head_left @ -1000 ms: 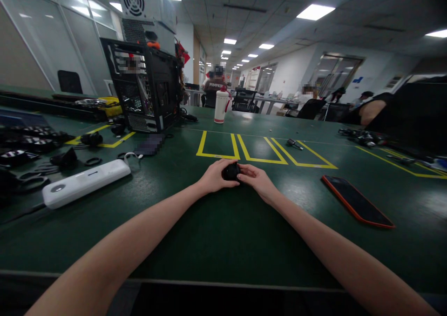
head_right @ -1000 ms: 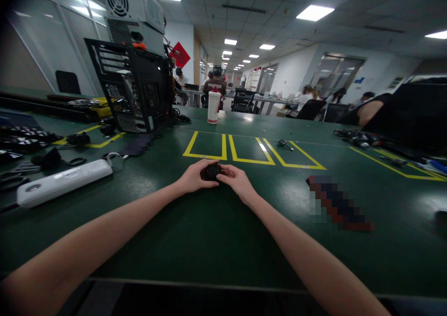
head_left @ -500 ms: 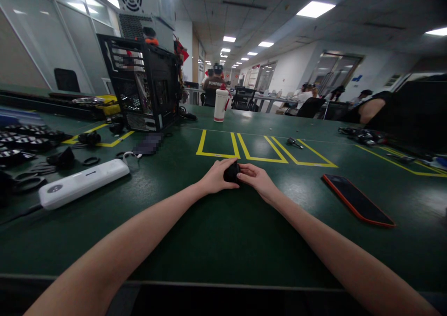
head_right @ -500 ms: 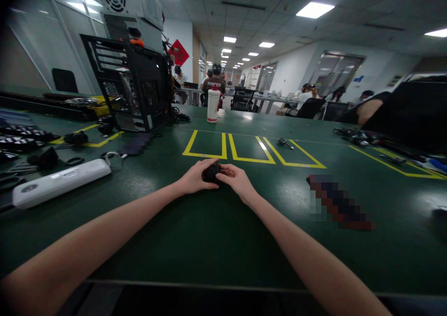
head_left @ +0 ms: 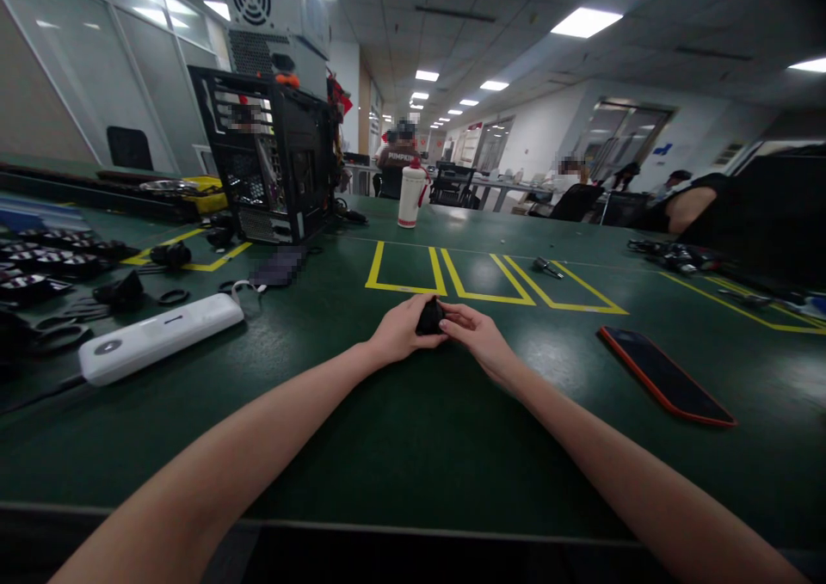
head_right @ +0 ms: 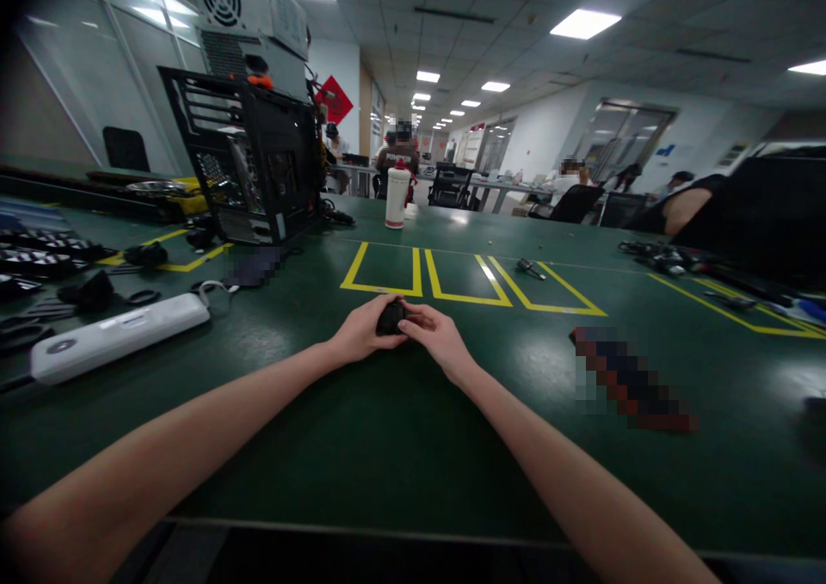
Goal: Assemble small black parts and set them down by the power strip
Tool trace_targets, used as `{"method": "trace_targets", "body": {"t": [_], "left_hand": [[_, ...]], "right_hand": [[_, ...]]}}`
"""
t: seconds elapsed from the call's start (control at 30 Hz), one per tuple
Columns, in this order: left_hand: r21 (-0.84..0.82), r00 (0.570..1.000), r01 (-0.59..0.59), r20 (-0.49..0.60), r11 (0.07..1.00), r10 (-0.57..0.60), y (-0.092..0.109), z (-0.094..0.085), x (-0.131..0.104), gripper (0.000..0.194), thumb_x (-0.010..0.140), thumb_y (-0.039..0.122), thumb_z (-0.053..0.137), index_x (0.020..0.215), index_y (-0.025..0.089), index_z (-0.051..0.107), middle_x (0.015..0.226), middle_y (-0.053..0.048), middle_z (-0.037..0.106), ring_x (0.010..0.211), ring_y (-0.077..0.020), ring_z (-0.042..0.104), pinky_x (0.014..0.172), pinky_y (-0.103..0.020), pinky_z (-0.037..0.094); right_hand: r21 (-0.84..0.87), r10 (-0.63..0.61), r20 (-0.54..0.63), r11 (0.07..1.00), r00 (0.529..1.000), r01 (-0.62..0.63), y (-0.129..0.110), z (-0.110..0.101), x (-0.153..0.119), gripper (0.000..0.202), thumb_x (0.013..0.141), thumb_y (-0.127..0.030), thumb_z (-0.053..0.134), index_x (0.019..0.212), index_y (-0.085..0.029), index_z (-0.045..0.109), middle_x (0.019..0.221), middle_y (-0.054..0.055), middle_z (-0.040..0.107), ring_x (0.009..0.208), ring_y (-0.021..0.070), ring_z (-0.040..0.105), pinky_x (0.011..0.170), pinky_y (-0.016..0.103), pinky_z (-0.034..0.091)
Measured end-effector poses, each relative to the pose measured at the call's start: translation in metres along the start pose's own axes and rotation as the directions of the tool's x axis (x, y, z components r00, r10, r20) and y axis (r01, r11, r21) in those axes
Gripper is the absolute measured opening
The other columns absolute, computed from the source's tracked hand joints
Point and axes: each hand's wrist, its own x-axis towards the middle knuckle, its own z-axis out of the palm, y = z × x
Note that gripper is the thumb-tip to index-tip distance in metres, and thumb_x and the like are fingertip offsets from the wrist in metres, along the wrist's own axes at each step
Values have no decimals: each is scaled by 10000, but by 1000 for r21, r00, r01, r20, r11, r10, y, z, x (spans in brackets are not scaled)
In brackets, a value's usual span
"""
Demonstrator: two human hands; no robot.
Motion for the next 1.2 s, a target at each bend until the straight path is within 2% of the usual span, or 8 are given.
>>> {"method": "trace_targets", "body": {"t": [0.13, 0.27, 0.4, 0.5, 0.63, 0.77, 0.9, 1.2], "left_hand": [[82, 999, 18, -30, 996, -16, 4, -1, -1, 602, 700, 439, 566, 1178, 166, 321, 1097, -107, 504, 973, -252, 514, 789, -363, 432], [154, 995, -61, -72, 986, 73, 8, -2, -1, 571, 688, 422, 583, 1127, 128, 369, 1067, -121, 500, 984, -257, 463, 839, -378, 387], [182, 994, -31, -98, 983, 49, 11, -1, -1, 576, 660, 437, 605, 1105, 143, 390, 1061, -117, 497, 977, -284, 417, 825, -436, 362], [122, 994, -41, -91, 992, 52, 12, -1, -2, 562, 673, 407, 600, 1111, 148, 363, 1069, -115, 479, 1015, -278, 412, 841, -426, 366], [12, 999, -49, 3, 999, 49, 11, -2, -3, 558, 706, 380, 569, 1132, 136, 304, 1054, -121, 466, 917, -235, 506, 767, -369, 433], [55, 997, -73, 7, 996, 73, 10, -1, -3, 560, 690, 378, 585, 1116, 137, 313, 1044, -120, 457, 895, -245, 520, 746, -382, 445], [80, 994, -105, 2, 991, 105, 10, -2, -3, 579, 676, 387, 600, 1113, 137, 314, 1030, -117, 461, 873, -243, 525, 741, -390, 447], [115, 990, -137, 9, 984, 137, 10, -3, -3, 573, 674, 371, 609, 1108, 134, 319, 1037, -120, 459, 890, -246, 515, 760, -400, 439]], "right_hand": [[-14, -69, -6, 998, 998, 69, -3, 4, -2, 400, 666, -293, 630, 1052, -214, 561, 1013, 45, 605, 970, 172, 533, 898, 339, 383], [-35, -111, -38, 993, 993, 110, -2, 7, -2, 327, 711, -332, 582, 1018, -219, 571, 981, 37, 601, 925, 166, 534, 850, 321, 408], [-50, -143, -60, 989, 988, 140, -1, 9, -2, 262, 727, -344, 564, 958, -221, 576, 899, 21, 596, 873, 153, 530, 819, 310, 415], [3, -115, -37, 993, 993, 115, -3, 8, -4, 282, 703, -303, 599, 975, -236, 562, 904, 10, 578, 875, 142, 522, 820, 302, 404], [118, -36, 37, 993, 999, 31, -7, 5, -8, 303, 672, -238, 632, 965, -256, 558, 907, 2, 566, 890, 138, 519, 820, 299, 399], [167, 2, 66, 986, 998, -13, -12, 5, -12, 294, 655, -206, 643, 936, -249, 567, 907, 3, 571, 893, 138, 523, 818, 300, 400], [152, 25, 20, 988, 999, -28, -12, 5, -12, 232, 689, -259, 612, 917, -238, 577, 931, 12, 579, 870, 140, 535, 781, 299, 420], [123, 48, 21, 991, 999, -51, -10, 1, -10, 333, 642, -219, 659, 964, -214, 576, 1008, 37, 582, 959, 164, 534, 877, 334, 394]]}}
